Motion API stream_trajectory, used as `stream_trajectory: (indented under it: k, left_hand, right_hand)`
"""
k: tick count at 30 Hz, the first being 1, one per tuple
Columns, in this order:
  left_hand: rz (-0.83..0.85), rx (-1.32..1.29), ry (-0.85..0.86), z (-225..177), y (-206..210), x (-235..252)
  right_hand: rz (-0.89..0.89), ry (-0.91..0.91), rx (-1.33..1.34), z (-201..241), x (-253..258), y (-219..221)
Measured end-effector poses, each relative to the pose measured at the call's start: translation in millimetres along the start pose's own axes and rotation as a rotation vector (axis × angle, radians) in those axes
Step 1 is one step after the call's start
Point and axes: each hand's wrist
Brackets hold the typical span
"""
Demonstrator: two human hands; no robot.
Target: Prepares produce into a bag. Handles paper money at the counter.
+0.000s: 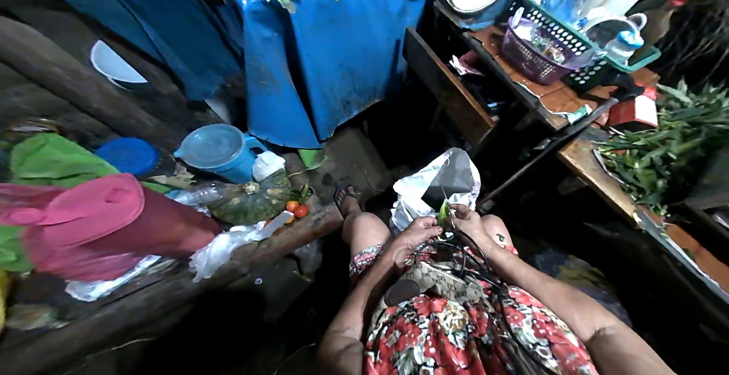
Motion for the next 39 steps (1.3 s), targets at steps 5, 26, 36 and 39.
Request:
stream_trajectory:
  k: [5,26,36,39]
  left_hand:
    - [0.004,-0.029,0.022,1,2,0]
    - [-0.131,-0.067,0.035,6,-6,-6]
    - [-0.18,-0.073,0.021,3,-4,-28]
    - [-0.184,-0.072,0.02,3,-3,-33]
  right_hand:
    - [0.003,-0.003,-0.003,0,-2,-2]
    - [0.179,0.104,-0.173,-5,-22,-23]
    - [0.144,0.128,-0.191,-11,-20,-26]
    - [0.122,0.13,-0.173,-12,-23,-26]
Point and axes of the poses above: each hand's wrist, its own x-axis towards the middle knuckle, its own y-axis out of the palm, z = x × y, and after that the axes turned 3 degrees about z, right-handed
